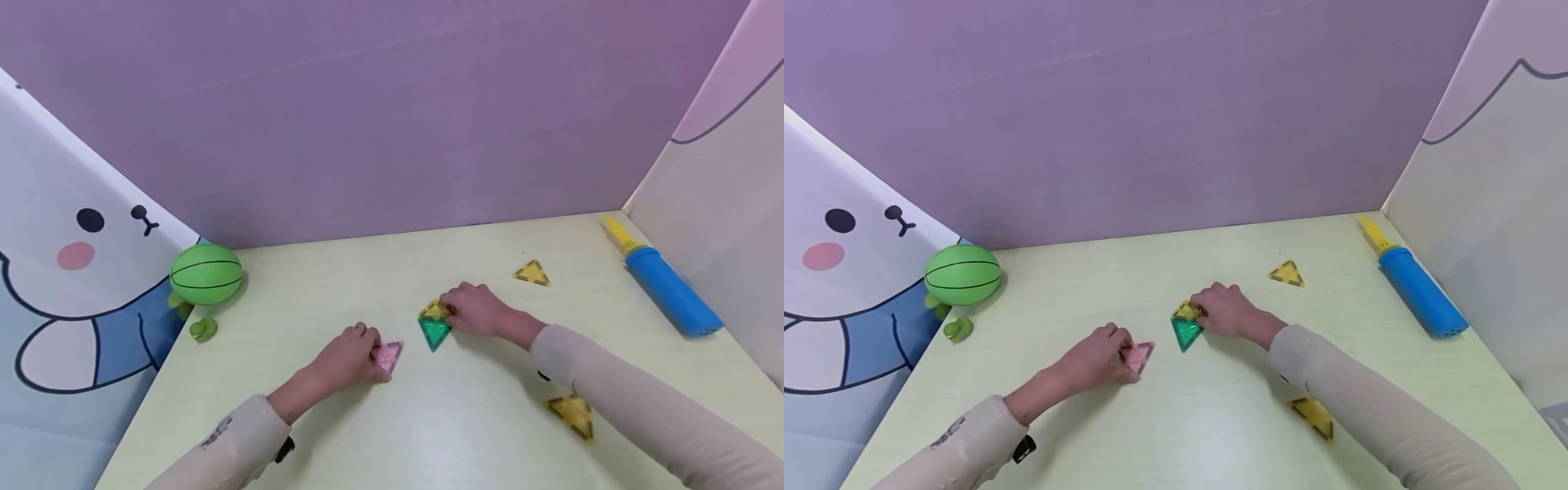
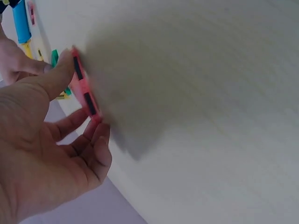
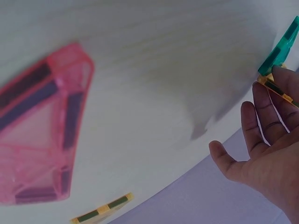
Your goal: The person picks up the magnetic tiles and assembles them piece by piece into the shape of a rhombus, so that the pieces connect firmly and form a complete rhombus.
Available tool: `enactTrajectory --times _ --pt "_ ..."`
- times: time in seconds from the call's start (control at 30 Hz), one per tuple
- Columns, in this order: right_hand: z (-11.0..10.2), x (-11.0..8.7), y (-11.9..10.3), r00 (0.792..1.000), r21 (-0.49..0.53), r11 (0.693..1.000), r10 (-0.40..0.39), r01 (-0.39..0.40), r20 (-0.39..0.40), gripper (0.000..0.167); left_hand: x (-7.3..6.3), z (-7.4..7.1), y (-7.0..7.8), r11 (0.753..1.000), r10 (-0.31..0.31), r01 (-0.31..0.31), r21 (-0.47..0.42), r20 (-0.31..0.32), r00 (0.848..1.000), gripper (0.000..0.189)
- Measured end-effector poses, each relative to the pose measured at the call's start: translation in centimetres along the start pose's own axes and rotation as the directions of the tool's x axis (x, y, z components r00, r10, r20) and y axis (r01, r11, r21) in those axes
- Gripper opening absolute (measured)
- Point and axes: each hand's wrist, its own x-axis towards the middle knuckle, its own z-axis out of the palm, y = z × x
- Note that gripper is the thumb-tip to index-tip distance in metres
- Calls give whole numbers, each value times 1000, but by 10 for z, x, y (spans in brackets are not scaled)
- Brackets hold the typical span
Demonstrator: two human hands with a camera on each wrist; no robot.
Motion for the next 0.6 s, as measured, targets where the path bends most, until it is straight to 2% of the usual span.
enactTrajectory --times 0.17,0.4,0.6 --pt "2 0 1 1000 -5 1000 -5 4 -2 17 4 8 4 999 -46 45 -11 -35 998 55" --pt "2 0 1 1000 -20 1000 3 -3 2 18 11 10 9 1000 31 -31 0 -62 998 47" --pt "2 0 -1 1000 -2 1000 11 -11 10 17 18 9 14 998 57 -57 3 -60 997 47"
